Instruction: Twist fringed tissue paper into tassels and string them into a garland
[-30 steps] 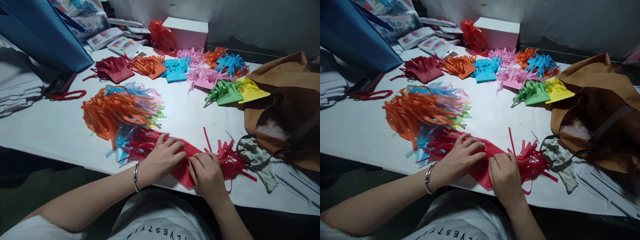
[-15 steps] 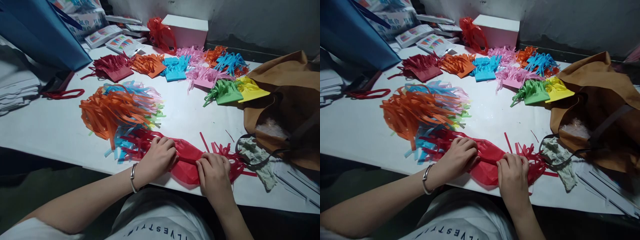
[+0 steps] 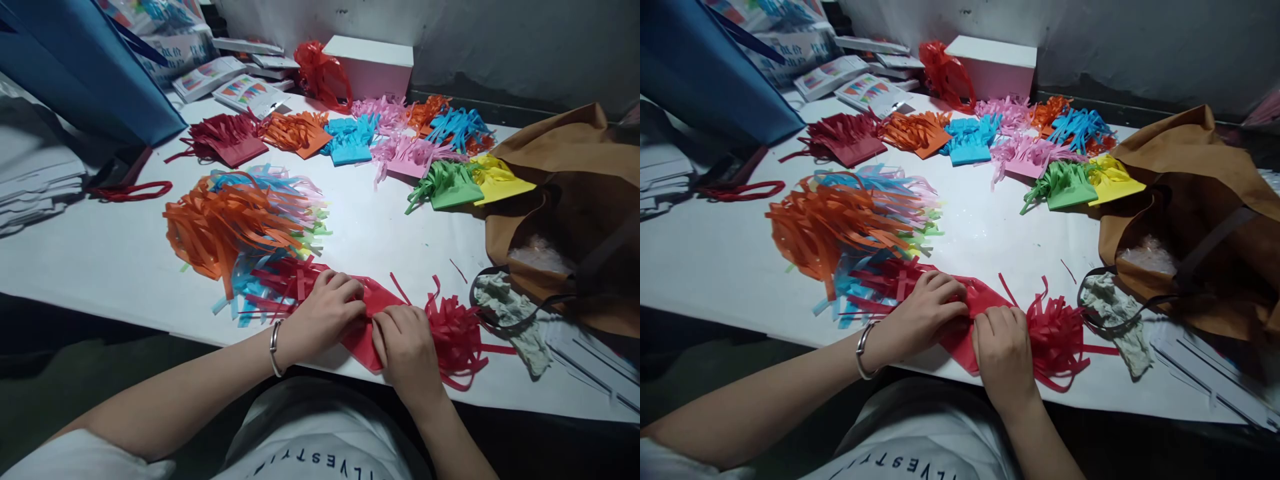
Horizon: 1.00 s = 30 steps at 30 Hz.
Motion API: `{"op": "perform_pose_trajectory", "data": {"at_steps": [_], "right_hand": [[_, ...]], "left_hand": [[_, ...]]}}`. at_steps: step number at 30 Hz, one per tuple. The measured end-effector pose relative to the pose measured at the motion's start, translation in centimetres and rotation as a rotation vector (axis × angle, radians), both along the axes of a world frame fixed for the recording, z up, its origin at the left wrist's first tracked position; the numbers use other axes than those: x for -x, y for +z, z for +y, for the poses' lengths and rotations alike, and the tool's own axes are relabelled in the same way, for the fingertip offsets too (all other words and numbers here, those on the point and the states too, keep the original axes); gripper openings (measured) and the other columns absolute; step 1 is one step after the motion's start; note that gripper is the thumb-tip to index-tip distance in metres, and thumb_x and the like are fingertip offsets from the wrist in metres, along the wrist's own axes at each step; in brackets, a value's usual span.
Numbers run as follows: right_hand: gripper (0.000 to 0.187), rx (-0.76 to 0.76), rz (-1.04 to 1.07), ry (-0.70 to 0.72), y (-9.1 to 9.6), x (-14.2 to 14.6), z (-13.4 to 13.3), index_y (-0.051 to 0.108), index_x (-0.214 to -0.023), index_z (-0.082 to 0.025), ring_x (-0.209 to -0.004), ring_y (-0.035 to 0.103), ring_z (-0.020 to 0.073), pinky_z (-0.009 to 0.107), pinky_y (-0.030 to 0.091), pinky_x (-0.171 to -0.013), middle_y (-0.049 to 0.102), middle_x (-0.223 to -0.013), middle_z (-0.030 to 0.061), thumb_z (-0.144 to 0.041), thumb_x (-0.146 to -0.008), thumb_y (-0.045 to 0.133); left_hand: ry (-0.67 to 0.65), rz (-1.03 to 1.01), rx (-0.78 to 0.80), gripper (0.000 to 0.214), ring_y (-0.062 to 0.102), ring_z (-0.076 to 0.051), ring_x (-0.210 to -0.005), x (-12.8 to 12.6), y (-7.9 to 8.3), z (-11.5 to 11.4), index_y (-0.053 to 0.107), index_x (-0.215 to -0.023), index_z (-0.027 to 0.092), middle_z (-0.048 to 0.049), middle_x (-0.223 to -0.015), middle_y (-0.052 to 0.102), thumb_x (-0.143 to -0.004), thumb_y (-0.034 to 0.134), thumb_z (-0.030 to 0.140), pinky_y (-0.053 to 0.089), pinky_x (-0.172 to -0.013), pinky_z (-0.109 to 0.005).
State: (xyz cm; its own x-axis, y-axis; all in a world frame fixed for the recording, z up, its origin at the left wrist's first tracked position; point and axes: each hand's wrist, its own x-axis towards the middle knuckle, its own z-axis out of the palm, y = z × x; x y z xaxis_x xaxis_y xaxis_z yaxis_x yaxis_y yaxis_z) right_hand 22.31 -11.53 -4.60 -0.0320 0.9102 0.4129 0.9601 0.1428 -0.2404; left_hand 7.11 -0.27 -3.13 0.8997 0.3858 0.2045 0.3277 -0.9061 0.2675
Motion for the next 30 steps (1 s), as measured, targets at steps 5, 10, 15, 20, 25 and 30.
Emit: {"op": "perform_pose_trajectory", "data": {"at_steps": [5,10,15,20,25,30], "right_hand": [[0.02,0.045,0.039,0.085,-0.4,-0.5,-0.2,0.066,-0.096,-0.016,-0.083,0.053,0.0193,0.037,0.039,-0.086,0.065,-0.089,0.0063,-0.01,-0.097,0.047],[0.017,0.067,0.14,0.071,-0.4,-2.1,-1.6,0.065,-0.09,-0.017,-0.085,0.054,0.0191,0.039,0.04,-0.09,0.063,-0.089,0.0047,-0.008,-0.094,0.051],[0.014,0.042,0.189,0.002,-0.3,-3.0,-3.0,0.065,-0.095,-0.02,-0.094,0.054,0.021,0.043,0.038,-0.097,0.063,-0.097,0.005,-0.01,-0.094,0.055],[0.014,0.101,0.152,-0.161,0.0,-1.8,-2.1,0.06,-0.085,-0.019,-0.09,0.055,0.0224,0.048,0.034,-0.098,0.062,-0.09,0.005,-0.012,-0.094,0.052],[0.011,0.157,0.031,-0.282,0.5,-1.3,-1.1,0.059,-0.08,-0.019,-0.087,0.054,0.0254,0.049,0.034,-0.091,0.062,-0.086,0.0059,-0.013,-0.089,0.057],[0.021,0.12,0.038,-0.032,0.8,-1.3,-1.4,0.064,-0.087,-0.019,-0.089,0.056,0.0214,0.046,0.033,-0.098,0.064,-0.091,0.0041,-0.001,-0.087,0.053]], "left_hand": [[-0.027,-0.06,-0.027,0.014,0.051,-0.02,-0.091,0.1,-0.5,-0.2,0.068,-0.086,0.018,-0.0051,-0.096,0.067,-0.094,0.057,0.015,0.032,-0.091,-0.04],[0.013,-0.025,0.141,0.014,0.053,-0.018,-0.088,0.2,-0.2,0.0,0.069,-0.077,0.02,-0.001,-0.088,0.067,-0.091,0.064,0.018,0.031,-0.083,-0.036],[-0.019,0.048,0.125,0.014,0.054,-0.019,-0.089,0.7,0.2,-0.1,0.069,-0.082,0.021,-0.0011,-0.09,0.068,-0.09,0.061,0.012,0.029,-0.082,-0.036],[0.094,0.115,0.046,0.014,0.052,-0.021,-0.083,-0.1,0.7,-0.9,0.065,-0.079,0.017,-0.0053,-0.086,0.066,-0.089,0.056,0.014,0.03,-0.079,-0.038],[0.104,0.199,-0.053,0.01,0.053,-0.023,-0.085,-1.1,1.1,-1.1,0.064,-0.084,0.016,-0.0067,-0.092,0.066,-0.089,0.057,0.013,0.03,-0.078,-0.041],[-0.103,0.148,-0.199,0.015,0.051,-0.022,-0.085,-1.1,0.6,-1.5,0.063,-0.079,0.017,-0.0033,-0.084,0.062,-0.093,0.06,0.018,0.029,-0.087,-0.045]]}}
